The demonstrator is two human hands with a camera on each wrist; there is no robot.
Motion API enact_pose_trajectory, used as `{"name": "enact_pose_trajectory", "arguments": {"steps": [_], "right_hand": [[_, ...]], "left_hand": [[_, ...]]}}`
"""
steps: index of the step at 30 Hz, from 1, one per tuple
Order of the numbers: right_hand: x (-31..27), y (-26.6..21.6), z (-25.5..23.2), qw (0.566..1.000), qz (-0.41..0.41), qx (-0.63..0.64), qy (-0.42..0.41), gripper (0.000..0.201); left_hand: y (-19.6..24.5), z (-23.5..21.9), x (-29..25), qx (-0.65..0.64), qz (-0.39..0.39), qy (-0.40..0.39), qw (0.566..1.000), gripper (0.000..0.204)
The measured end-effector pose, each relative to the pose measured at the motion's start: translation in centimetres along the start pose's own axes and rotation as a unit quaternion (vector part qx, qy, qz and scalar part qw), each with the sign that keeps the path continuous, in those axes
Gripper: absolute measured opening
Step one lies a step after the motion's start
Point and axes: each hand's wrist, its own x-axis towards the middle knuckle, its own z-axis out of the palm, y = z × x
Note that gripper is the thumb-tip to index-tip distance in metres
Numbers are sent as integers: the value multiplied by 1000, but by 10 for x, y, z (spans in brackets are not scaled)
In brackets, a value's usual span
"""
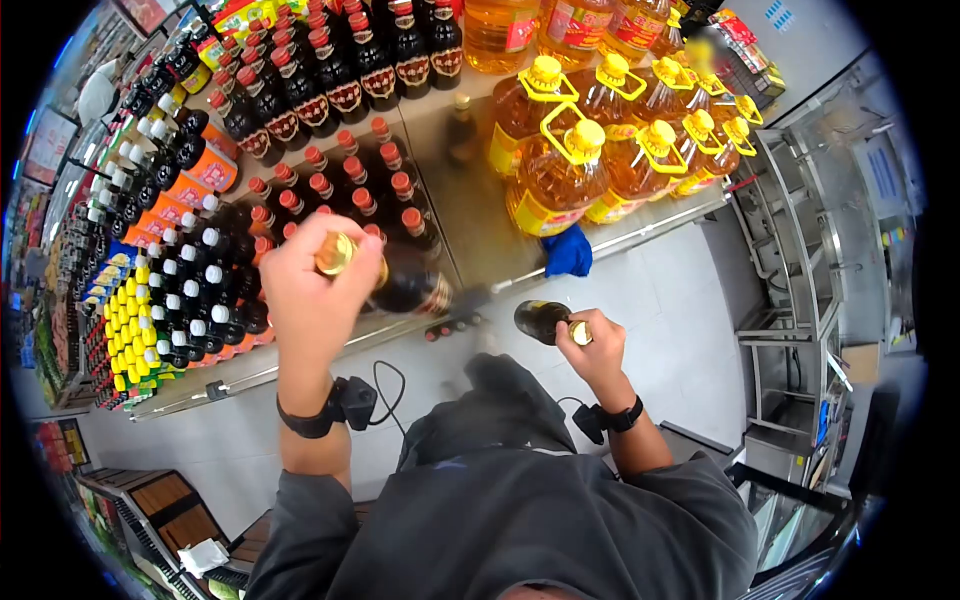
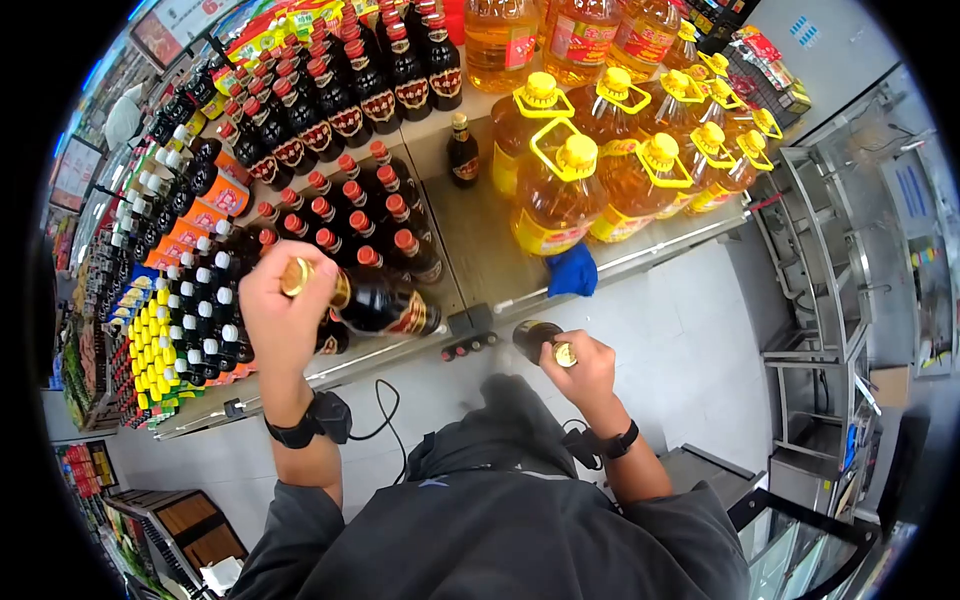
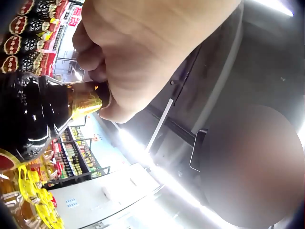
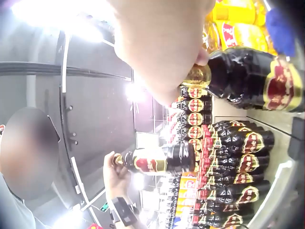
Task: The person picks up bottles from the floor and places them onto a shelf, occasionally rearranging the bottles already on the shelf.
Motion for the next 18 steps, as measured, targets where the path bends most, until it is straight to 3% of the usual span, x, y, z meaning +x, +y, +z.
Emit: {"name": "enact_pose_trajectory", "arguments": {"steps": [6, 9, 13, 18], "right_hand": [[-62, -13, -13, 997, 64, -48, -21, 19], [-89, -10, -17, 993, 99, -30, -49, 18], [-124, 20, -15, 988, 142, -5, -67, 18], [-173, 80, -8, 983, 165, 1, -81, 19]], "left_hand": [[-49, 4, -85, -12, -63, -147, 987, 12], [-64, 20, -126, 15, -82, -172, 982, 14], [-84, 57, -172, 100, -140, -170, 970, 19], [-121, 126, -213, 214, -125, -224, 943, 23]]}}
